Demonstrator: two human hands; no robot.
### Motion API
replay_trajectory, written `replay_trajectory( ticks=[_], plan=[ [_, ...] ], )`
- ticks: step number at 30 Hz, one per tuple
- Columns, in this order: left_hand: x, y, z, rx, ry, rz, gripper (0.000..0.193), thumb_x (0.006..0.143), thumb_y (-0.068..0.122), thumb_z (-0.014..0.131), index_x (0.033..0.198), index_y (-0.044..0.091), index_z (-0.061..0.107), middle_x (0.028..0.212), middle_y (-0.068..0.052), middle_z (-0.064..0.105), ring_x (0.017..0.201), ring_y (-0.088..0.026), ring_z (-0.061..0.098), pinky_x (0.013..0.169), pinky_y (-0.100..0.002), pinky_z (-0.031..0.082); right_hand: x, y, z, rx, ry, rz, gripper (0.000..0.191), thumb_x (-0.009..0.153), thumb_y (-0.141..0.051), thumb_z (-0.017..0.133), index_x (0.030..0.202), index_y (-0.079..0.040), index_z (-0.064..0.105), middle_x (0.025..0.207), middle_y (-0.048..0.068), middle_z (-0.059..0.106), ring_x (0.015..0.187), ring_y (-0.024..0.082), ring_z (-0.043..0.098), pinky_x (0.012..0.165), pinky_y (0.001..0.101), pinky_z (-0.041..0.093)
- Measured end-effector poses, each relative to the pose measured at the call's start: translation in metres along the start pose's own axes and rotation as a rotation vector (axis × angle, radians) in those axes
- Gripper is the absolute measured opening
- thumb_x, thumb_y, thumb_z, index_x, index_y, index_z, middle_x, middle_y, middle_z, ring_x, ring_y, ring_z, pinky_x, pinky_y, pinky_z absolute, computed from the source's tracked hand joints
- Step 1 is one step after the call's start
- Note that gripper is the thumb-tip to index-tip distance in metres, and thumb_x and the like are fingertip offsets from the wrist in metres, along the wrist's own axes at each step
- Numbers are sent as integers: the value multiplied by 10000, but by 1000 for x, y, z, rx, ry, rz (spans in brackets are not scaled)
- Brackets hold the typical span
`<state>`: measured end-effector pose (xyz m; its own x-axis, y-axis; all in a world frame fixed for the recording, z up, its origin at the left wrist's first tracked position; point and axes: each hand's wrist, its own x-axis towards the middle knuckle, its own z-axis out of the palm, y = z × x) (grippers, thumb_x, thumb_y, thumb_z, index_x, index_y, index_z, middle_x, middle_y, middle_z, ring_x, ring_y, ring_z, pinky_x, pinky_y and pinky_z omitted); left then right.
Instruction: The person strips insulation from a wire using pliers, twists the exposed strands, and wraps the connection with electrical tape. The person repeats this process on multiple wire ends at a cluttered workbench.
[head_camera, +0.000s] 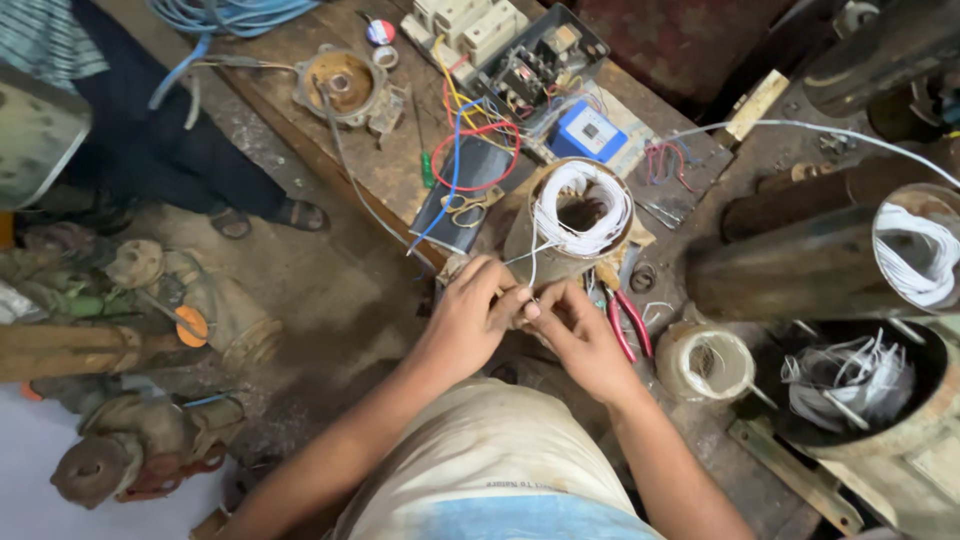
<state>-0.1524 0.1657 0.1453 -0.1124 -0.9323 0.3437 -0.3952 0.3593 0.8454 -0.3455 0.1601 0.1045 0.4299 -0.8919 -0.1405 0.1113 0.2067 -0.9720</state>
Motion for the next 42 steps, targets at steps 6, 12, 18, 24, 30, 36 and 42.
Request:
replay_trajectory(
  ticks=[6,12,18,24,30,36,42],
  plan=[
    [1,-10,8,78,-4,-92,206,942,152,730,892,-3,604,885,-181,598,808,-396,610,694,-480,474,13,-26,2,-234,-147,154,307,1042,-185,500,1300,-73,621,845,25,623,757,108,567,691,270,485],
    [-13,12,13,97,147,39,128,947,91,680,960,11,581,969,-174,571,891,-403,612,744,-483,484,-11,-29,25,-619,151,-64,248,981,-180,532,1119,-28,671,802,93,646,627,172,618,587,342,504],
    [-22,4,16,286,187,197,117,872,69,663,968,44,600,976,-141,624,941,-391,637,818,-488,490,-10,-25,28,-684,189,-212,251,967,-161,503,1036,-12,693,769,132,653,681,223,656,661,332,512],
    [-10,-14,23,29,3,-252,178,1007,197,607,957,34,656,843,-172,677,812,-367,681,729,-449,514,-17,-45,4,407,-991,-378,278,1054,-229,563,999,-28,747,906,157,669,817,286,663,777,393,533],
    [-8,12,10,289,-39,11,278,935,275,714,882,18,622,835,-184,644,817,-413,642,696,-488,493,-33,-28,-28,-673,-734,-237,259,954,-214,568,1104,-55,709,1012,128,697,952,320,705,857,422,564],
    [-12,29,8,451,-32,116,203,925,229,738,840,71,645,824,-120,655,804,-341,668,697,-460,523,-9,32,-72,-1528,177,-347,358,837,-196,624,1174,-87,681,1191,188,664,1039,394,626,890,478,507],
    [-10,23,-7,513,-151,212,65,864,103,671,921,121,694,876,-92,666,887,-330,662,766,-448,529,-28,33,-49,-1650,460,46,392,888,-366,681,1139,-65,675,1059,171,677,1022,383,638,836,497,504]
  ],
)
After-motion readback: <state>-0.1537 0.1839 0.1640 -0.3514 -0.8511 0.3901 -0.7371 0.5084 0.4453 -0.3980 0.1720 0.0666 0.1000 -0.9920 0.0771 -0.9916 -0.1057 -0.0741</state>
